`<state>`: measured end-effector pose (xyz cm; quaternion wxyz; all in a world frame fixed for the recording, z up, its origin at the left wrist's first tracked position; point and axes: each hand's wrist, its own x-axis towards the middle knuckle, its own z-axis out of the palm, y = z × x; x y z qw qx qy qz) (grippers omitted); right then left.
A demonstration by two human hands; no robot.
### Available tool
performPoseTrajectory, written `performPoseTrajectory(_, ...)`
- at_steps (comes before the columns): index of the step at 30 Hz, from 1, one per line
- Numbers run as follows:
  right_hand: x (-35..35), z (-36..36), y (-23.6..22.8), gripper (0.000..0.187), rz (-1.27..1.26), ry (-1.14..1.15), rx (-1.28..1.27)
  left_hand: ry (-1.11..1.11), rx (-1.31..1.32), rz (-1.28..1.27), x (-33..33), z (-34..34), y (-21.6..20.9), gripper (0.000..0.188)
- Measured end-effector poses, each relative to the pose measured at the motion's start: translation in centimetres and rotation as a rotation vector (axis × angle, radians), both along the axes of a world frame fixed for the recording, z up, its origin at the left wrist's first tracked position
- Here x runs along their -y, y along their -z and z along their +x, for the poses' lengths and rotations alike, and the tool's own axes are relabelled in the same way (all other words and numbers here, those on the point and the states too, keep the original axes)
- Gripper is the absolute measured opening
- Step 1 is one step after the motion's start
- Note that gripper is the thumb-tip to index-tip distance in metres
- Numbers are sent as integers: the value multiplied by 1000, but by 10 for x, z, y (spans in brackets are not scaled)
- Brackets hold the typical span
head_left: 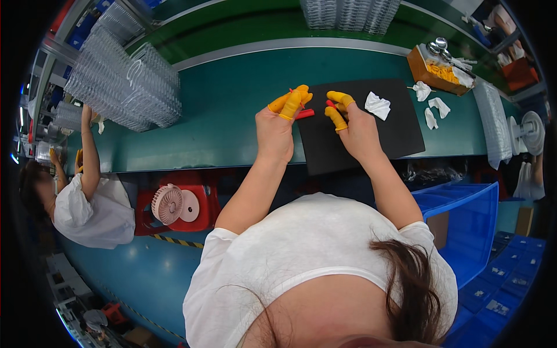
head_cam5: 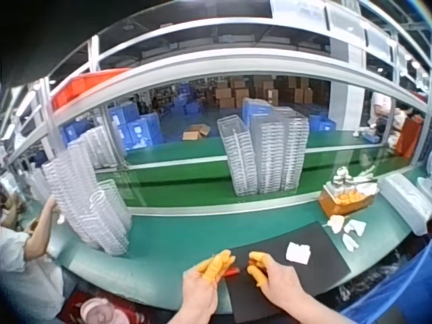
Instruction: The person writes on the label of a plastic bin using markers, adjusts a cardboard sheet inside the bin, and cleans a marker using liquid from a dispenser and a wipe.
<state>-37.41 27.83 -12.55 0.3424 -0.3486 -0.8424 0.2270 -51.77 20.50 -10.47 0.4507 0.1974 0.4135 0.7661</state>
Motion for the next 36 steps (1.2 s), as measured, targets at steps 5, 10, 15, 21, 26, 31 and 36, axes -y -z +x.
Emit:
performPoseTrajectory(5,-22,4,24,28,140,127,373,13,-139,-61,-2,4,5,27)
performPoseTrajectory(10,-22,11,-3,37,-33,40,-38,-5,-542,-163,-3,5,10,17)
performPoseTrajectory(15,-21,13,-41,40,-583,-245,-327,-26,-973,-197,0,10,0,19)
performPoseTrajectory(21,-20,32,-36,42,-389,18,58,-122,-1009,-244,-6,-4,15,21)
performPoseTrajectory(26,-12,39,17,39,24,154,396,-34,-780,-323,-9,0,18,22)
performPoseTrajectory(31,-10,35,19,28,0,198,352,-9,-600,-317,-8,8,24,23)
performPoseTrajectory(36,-5,33,14,23,-221,134,-265,62,-286,-235,-10,34,21,28)
